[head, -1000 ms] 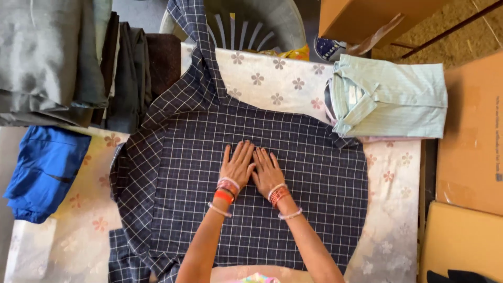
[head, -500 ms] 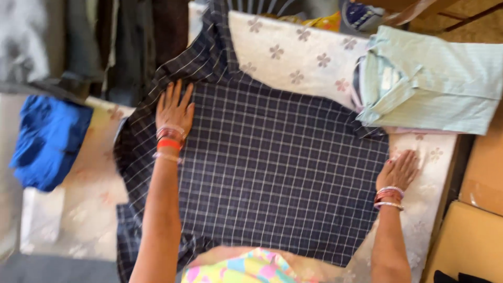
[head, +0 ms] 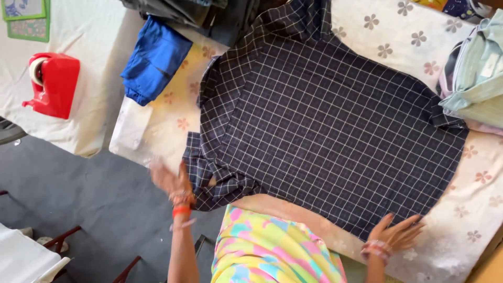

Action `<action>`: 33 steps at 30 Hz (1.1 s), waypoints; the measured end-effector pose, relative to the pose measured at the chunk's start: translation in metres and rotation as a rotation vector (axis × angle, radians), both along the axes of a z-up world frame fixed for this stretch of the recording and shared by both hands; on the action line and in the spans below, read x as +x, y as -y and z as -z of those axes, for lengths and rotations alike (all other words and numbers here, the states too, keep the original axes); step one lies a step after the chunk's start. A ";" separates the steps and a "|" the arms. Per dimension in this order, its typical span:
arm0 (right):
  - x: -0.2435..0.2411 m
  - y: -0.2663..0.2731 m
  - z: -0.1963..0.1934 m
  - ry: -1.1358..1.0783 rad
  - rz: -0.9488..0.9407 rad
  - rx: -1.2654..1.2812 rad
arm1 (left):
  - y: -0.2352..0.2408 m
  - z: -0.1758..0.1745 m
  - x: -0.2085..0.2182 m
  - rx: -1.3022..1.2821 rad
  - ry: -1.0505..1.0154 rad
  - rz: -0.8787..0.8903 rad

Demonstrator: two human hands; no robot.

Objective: The person takes a plaid shirt from a cardboard box, spreads it face-down on a padded table, smooths the fabric with both hands, folds the sleeves across the back, folds the sides inward, then folds the shirt into a compact rectangle and places it with the folded clothes.

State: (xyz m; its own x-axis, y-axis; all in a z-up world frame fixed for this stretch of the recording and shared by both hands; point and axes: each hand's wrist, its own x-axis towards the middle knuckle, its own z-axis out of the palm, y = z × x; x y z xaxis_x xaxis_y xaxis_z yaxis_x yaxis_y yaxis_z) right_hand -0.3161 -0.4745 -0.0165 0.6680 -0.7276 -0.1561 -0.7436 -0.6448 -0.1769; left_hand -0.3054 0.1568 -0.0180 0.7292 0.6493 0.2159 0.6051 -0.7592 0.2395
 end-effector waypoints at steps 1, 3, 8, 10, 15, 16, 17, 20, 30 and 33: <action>-0.031 -0.015 0.002 0.074 -0.130 0.001 | -0.013 0.012 -0.041 -0.209 -0.029 -0.174; -0.078 -0.036 0.008 0.149 -0.254 -0.001 | -0.019 0.029 -0.094 -0.422 -0.058 -0.341; -0.138 -0.040 0.016 0.187 -0.511 -0.069 | 0.049 -0.020 -0.088 -1.126 -0.232 -0.461; -0.141 -0.025 0.017 0.193 -0.521 -0.060 | 0.023 0.018 -0.109 -1.129 -0.232 -0.406; -0.137 0.004 0.014 0.064 -0.497 -0.018 | -0.019 -0.013 -0.102 -1.366 0.027 -0.524; -0.131 0.008 0.013 0.021 -0.521 -0.080 | -0.022 -0.023 -0.097 -1.701 0.249 -0.480; -0.127 0.010 0.013 -0.026 -0.543 -0.139 | -0.027 -0.034 -0.092 -2.023 0.480 -0.422; -0.119 0.019 0.017 0.040 -0.582 -0.196 | -0.011 -0.056 -0.066 -2.087 0.684 -0.446; -0.028 0.078 -0.024 0.186 -0.513 0.117 | 0.035 -0.132 0.092 -1.053 0.851 -0.115; 0.049 0.089 -0.045 0.225 -0.489 0.363 | 0.060 -0.166 0.225 -0.738 0.557 0.206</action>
